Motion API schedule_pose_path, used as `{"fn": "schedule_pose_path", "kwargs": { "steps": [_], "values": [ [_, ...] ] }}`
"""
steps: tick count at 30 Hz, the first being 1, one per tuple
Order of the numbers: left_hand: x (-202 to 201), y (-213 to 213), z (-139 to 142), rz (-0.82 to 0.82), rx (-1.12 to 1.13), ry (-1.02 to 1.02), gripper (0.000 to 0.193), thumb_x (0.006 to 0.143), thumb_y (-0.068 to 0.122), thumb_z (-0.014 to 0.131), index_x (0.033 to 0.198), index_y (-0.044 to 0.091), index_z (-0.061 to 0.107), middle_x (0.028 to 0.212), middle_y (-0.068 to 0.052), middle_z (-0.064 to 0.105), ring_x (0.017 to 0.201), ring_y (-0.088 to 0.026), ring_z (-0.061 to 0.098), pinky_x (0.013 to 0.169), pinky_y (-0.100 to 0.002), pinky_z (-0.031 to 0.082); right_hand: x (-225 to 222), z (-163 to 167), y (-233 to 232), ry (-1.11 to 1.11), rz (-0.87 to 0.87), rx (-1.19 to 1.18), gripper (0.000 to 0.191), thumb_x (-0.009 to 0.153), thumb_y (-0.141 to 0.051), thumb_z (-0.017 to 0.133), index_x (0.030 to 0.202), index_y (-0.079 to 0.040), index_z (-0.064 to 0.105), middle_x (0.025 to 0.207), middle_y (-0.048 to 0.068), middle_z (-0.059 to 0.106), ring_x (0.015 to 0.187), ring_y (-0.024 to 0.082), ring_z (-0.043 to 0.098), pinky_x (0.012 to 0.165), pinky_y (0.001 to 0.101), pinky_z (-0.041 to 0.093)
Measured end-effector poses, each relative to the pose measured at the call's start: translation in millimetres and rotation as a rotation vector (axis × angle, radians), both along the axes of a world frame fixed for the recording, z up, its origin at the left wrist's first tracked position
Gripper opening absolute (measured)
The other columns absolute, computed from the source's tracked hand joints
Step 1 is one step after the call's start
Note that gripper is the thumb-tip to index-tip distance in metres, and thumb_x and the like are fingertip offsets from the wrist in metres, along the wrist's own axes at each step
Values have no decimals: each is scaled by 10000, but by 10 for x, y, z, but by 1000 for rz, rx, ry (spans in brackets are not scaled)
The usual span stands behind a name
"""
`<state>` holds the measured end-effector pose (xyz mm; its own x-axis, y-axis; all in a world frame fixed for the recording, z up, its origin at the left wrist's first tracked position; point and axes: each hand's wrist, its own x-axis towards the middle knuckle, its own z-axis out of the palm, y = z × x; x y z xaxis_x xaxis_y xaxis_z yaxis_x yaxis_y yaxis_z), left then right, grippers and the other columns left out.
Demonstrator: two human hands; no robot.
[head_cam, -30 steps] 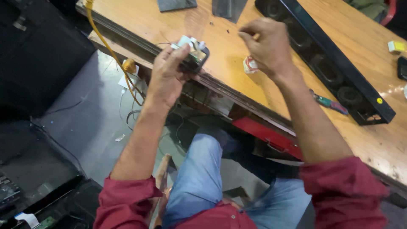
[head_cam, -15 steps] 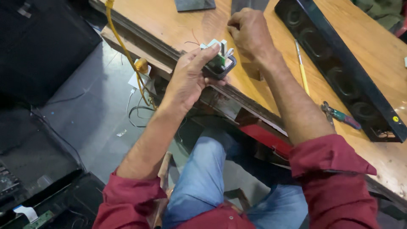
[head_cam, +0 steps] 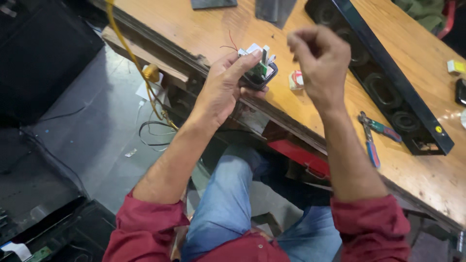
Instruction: The person assembles a small electronic device by inserting a circuit board into a black plastic housing, securing it with a screwdriver, and connecting wires. They then attach the assembly to a larger black speaker-like unit and use a soldering iron to make connections.
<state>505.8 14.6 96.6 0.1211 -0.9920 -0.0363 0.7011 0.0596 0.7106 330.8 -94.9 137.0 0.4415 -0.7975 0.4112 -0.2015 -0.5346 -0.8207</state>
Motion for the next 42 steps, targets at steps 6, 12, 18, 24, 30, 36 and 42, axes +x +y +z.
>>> {"fn": "schedule_pose_path", "kwargs": {
  "steps": [6, 12, 18, 24, 30, 36, 42],
  "values": [
    [-366, -49, 6, -71, 16, 9, 424, 929, 335, 760, 1111, -37, 672, 902, -96, 726, 667, -149, 708, 578, -254, 606, -428, -116, 500, -92, 44, 74, 38, 1024, 21, 734, 1038, 49, 711, 970, 40, 678, 805, 77, 637, 728, 211, 532],
    [-714, -55, 121, -79, 13, -42, 451, 925, 347, 750, 1124, -54, 692, 916, -81, 729, 723, -107, 716, 617, -274, 649, -781, -91, 589, -15, 42, -131, 82, 1018, 49, 758, 1084, 18, 722, 1097, 75, 660, 957, 105, 656, 814, 231, 551],
    [-969, -97, 209, -105, 25, -57, 477, 910, 366, 760, 1113, -60, 689, 902, -92, 725, 709, -125, 723, 621, -280, 655, -1028, -82, 576, -17, 55, -118, 109, 1012, 72, 743, 1101, 19, 711, 1125, 69, 648, 975, 107, 668, 836, 238, 572],
    [-1092, -128, 251, -109, 16, -70, 474, 899, 368, 765, 1103, -54, 695, 897, -83, 729, 722, -120, 728, 623, -286, 665, -1168, -59, 566, 21, 29, -201, 123, 1000, 98, 750, 1096, 29, 721, 1099, 83, 670, 941, 114, 656, 809, 237, 550],
    [-1129, -133, 264, -118, 13, -85, 475, 900, 377, 766, 1088, -53, 693, 882, -91, 729, 682, -130, 727, 613, -278, 655, -1216, -45, 586, 62, -9, -303, 139, 983, 107, 762, 1080, 13, 730, 1058, 94, 686, 904, 141, 657, 767, 259, 515],
    [-1176, -164, 262, -139, 1, -75, 469, 904, 373, 766, 1092, -50, 690, 891, -89, 729, 695, -130, 730, 629, -279, 660, -1269, -32, 605, 50, -4, -322, 146, 994, 107, 753, 1088, 0, 717, 1063, 93, 681, 939, 145, 673, 798, 267, 539],
    [-1207, -206, 248, -136, 13, -86, 454, 904, 364, 765, 1082, -48, 691, 885, -88, 727, 690, -139, 730, 608, -276, 652, -1319, -82, 603, -58, 75, -148, 137, 1036, 110, 706, 1143, 24, 702, 1179, 100, 641, 1078, 146, 661, 914, 262, 572]
  ]
}}
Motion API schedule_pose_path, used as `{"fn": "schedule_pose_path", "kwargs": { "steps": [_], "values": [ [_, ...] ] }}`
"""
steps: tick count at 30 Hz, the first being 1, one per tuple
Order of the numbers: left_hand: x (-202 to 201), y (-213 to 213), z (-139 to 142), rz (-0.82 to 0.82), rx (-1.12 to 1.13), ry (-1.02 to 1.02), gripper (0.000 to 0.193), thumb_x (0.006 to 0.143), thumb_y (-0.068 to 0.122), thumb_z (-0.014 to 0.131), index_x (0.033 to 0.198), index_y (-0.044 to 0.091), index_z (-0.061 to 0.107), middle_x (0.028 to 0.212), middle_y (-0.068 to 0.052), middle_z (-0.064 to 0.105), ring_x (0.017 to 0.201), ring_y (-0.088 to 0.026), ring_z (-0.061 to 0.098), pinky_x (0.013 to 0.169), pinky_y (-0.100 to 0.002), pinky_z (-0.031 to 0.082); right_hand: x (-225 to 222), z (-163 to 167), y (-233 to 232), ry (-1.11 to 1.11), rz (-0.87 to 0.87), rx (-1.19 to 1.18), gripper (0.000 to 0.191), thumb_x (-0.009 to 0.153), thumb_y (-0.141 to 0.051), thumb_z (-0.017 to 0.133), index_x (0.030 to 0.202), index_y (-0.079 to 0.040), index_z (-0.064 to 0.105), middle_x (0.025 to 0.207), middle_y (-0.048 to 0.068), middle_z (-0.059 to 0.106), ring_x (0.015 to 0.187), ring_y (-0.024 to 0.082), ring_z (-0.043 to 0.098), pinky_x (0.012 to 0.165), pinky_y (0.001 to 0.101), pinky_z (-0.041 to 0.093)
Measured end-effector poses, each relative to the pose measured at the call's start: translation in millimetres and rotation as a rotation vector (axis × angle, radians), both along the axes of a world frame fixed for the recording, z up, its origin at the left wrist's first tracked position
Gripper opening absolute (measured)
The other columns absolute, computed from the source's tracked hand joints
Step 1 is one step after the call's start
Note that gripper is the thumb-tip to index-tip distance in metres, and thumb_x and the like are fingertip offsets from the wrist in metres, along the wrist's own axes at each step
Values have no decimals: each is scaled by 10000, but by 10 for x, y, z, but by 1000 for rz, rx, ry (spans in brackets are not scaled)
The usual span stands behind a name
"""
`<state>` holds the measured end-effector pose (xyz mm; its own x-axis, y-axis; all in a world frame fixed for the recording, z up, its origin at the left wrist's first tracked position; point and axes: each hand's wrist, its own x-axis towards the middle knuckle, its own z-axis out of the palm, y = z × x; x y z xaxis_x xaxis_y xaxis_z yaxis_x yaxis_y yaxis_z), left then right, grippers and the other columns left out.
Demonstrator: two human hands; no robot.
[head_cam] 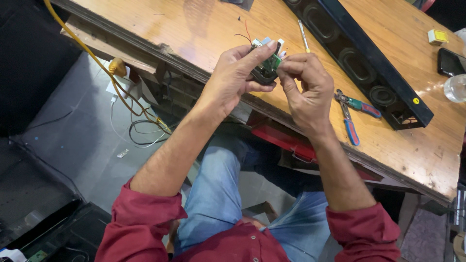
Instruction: The person assembles a small electronic device by inserting a circuit board into a black plastic housing, securing it with a screwdriver, and connecting wires. They then attach the assembly to a larger black speaker-like unit and use a soldering iron to make connections.
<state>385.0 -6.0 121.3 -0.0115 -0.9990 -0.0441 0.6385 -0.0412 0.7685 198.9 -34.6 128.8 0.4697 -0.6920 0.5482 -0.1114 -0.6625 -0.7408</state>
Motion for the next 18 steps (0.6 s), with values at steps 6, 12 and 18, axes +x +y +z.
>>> {"fn": "schedule_pose_path", "kwargs": {
  "steps": [6, 12, 18],
  "values": [
    [-26, -8, -32, -18, -5, -44, 468, 902, 360, 767, 1107, -50, 670, 901, -87, 720, 732, -123, 733, 612, -270, 652, -97, -20, -115, -85, 100, 308, 140, 1000, 112, 687, 1117, 35, 692, 1174, 61, 622, 1014, 118, 642, 869, 248, 578],
    [-85, -37, -37, -70, -8, -42, 490, 892, 373, 777, 1111, -53, 672, 899, -94, 714, 731, -129, 727, 615, -266, 640, -245, 36, -176, 44, 114, 333, 145, 985, 117, 707, 1093, 26, 672, 1106, 54, 636, 1056, 116, 645, 984, 263, 561],
    [-154, -53, -23, -83, -31, -85, 478, 901, 377, 773, 1115, -40, 679, 915, -77, 729, 751, -110, 733, 625, -252, 647, -333, 82, -178, 88, 88, 311, 230, 965, 103, 714, 1175, 11, 696, 1111, 39, 631, 1054, 113, 652, 958, 260, 567]
  ]
}}
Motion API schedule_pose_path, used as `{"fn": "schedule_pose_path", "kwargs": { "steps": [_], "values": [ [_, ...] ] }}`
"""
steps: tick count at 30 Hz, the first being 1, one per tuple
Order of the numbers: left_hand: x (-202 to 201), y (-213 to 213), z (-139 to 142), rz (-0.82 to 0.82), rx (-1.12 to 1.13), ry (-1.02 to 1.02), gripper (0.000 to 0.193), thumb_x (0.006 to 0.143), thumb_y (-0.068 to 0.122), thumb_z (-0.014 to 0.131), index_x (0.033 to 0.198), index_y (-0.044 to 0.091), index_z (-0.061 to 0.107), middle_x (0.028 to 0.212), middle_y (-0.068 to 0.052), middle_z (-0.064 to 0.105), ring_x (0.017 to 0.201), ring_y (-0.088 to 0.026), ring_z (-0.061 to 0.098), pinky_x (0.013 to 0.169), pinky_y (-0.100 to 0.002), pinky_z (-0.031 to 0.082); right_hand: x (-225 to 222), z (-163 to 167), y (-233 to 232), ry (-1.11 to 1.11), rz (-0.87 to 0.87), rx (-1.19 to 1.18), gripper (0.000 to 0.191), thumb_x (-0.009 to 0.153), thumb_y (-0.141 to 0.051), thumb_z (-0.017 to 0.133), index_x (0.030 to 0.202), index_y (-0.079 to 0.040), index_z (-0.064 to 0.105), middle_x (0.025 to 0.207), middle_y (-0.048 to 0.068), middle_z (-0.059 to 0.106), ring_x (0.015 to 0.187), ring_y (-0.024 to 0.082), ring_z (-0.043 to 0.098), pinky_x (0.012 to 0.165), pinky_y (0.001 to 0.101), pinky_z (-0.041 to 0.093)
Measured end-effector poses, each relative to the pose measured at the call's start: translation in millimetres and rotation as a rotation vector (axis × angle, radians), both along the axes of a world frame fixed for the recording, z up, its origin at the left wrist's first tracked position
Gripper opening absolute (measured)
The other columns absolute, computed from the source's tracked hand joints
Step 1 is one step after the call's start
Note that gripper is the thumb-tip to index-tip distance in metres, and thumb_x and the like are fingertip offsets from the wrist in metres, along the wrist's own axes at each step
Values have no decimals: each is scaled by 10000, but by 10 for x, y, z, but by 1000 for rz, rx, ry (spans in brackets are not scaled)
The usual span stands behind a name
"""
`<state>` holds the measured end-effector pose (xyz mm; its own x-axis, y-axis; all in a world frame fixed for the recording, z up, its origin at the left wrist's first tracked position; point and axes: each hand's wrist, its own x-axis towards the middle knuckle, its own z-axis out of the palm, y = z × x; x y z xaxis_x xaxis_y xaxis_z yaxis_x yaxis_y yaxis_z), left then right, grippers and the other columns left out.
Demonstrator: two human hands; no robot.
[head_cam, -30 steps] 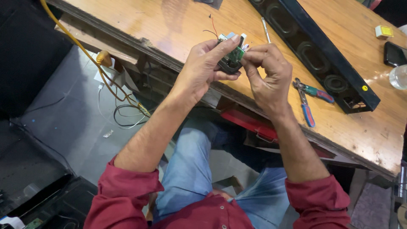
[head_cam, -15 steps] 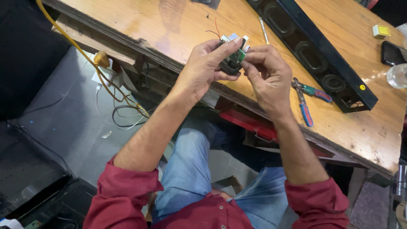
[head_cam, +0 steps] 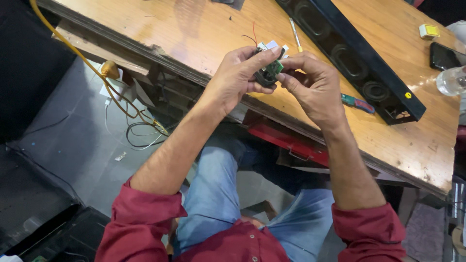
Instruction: The person assembles a small electronic device by inserting a circuit board into a black plastic housing, securing it with a screwdriver, and connecting wires. They then attach the assembly to a larger black speaker-like unit and use a soldering iron to make connections.
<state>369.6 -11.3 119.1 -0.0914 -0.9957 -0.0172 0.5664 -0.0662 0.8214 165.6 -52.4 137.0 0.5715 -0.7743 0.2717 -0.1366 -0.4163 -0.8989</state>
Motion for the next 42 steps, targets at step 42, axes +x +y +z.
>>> {"fn": "schedule_pose_path", "kwargs": {
  "steps": [42],
  "values": [
    [-353, -285, -260, -185, 27, 93, 442, 907, 338, 774, 1173, 1, 666, 1026, -93, 733, 880, -161, 750, 806, -362, 684, -333, 96, -25, 189, -45, -145, 144, 926, 67, 770, 1030, 14, 685, 1082, 54, 617, 1015, 130, 672, 882, 296, 614]
  ]
}}
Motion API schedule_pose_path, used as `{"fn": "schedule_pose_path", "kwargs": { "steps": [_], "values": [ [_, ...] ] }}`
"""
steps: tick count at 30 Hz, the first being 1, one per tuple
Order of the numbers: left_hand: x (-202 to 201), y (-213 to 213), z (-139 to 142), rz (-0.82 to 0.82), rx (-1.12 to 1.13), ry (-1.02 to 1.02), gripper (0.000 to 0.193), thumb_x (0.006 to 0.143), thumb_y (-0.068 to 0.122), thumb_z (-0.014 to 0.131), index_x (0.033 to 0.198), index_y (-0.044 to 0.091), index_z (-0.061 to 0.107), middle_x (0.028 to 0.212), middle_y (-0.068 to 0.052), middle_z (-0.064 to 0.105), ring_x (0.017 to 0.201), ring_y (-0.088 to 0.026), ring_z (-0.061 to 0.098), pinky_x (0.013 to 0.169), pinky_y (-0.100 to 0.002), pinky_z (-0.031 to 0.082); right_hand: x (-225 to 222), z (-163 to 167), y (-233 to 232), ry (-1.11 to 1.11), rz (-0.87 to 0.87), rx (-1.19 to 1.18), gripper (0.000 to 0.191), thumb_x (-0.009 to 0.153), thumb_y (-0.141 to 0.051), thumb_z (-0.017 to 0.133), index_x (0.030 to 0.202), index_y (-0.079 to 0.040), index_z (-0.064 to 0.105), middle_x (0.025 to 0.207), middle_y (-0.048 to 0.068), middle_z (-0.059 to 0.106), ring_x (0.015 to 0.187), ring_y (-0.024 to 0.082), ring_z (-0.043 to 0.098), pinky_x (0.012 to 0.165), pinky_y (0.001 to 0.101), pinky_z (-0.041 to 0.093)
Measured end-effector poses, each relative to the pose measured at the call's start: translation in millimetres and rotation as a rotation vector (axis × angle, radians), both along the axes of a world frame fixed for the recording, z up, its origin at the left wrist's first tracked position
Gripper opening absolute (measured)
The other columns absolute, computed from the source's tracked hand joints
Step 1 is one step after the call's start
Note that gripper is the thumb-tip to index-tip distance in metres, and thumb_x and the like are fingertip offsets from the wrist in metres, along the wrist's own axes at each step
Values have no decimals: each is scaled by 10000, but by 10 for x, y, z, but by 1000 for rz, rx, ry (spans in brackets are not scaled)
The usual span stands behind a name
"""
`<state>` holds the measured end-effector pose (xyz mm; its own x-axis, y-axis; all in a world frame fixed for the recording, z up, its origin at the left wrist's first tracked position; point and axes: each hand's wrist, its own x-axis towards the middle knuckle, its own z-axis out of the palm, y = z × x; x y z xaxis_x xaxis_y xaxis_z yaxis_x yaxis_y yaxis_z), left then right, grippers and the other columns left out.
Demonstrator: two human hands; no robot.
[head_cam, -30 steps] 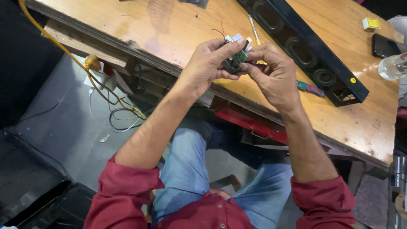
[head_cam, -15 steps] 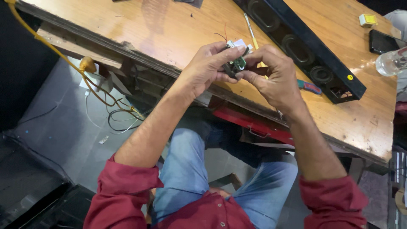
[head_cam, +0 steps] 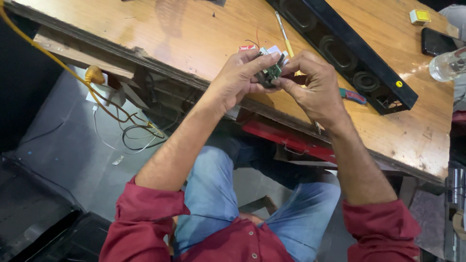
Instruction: The person assembles a small electronic device by inserting a circuit board into a black plastic housing, securing it with a screwdriver, and connecting wires. They then attach the assembly to a larger black speaker-like unit and use a soldering iron to make connections.
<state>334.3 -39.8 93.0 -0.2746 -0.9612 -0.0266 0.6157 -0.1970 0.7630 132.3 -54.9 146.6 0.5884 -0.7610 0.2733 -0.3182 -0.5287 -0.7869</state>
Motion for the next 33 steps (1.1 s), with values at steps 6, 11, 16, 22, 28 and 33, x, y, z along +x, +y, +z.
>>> {"fn": "schedule_pose_path", "kwargs": {
  "steps": [6, 11, 16, 22, 28, 33],
  "values": [
    [-22, -16, -9, 5, 5, 18, 431, 907, 328, 772, 1172, 5, 666, 1025, -92, 731, 885, -158, 746, 797, -361, 670, -54, 24, 2, 56, -4, 29, 219, 931, 43, 767, 1140, 5, 712, 1070, 56, 609, 990, 118, 650, 845, 240, 596],
    [-38, 2, 3, 16, -4, 6, 421, 910, 322, 775, 1153, -4, 663, 1015, -100, 731, 868, -156, 750, 791, -341, 677, -59, 1, -9, 62, -28, -2, 166, 945, 41, 761, 1101, 5, 718, 1082, 57, 631, 973, 118, 652, 792, 242, 568],
    [-44, -11, -2, 13, -3, -9, 414, 921, 319, 765, 1149, -12, 665, 988, -99, 732, 836, -155, 748, 757, -337, 664, -51, 21, 11, 34, -4, -42, 182, 921, 23, 787, 1075, 17, 690, 1078, 65, 634, 1002, 117, 668, 880, 268, 643],
    [-29, -27, 4, 11, 44, 59, 401, 921, 295, 754, 1135, -32, 662, 977, -131, 741, 830, -198, 764, 739, -373, 696, -201, 156, -104, 106, -223, -27, 84, 1014, -51, 712, 1085, -5, 715, 1047, 77, 663, 904, 132, 704, 758, 283, 613],
    [-28, 46, 42, 11, 36, 71, 417, 911, 314, 759, 1135, -28, 680, 932, -130, 751, 736, -226, 763, 672, -345, 660, -251, 10, -307, 588, -308, -191, 238, 891, -197, 825, 950, 28, 775, 876, 223, 736, 738, 282, 724, 654, 395, 555],
    [-49, 105, 79, 32, 70, 64, 422, 908, 338, 765, 1116, -17, 673, 901, -125, 758, 704, -229, 756, 624, -344, 652, -224, -175, -392, 568, -401, -79, 263, 851, -211, 805, 968, 20, 757, 824, 218, 721, 741, 287, 755, 690, 380, 577]
  ]
}}
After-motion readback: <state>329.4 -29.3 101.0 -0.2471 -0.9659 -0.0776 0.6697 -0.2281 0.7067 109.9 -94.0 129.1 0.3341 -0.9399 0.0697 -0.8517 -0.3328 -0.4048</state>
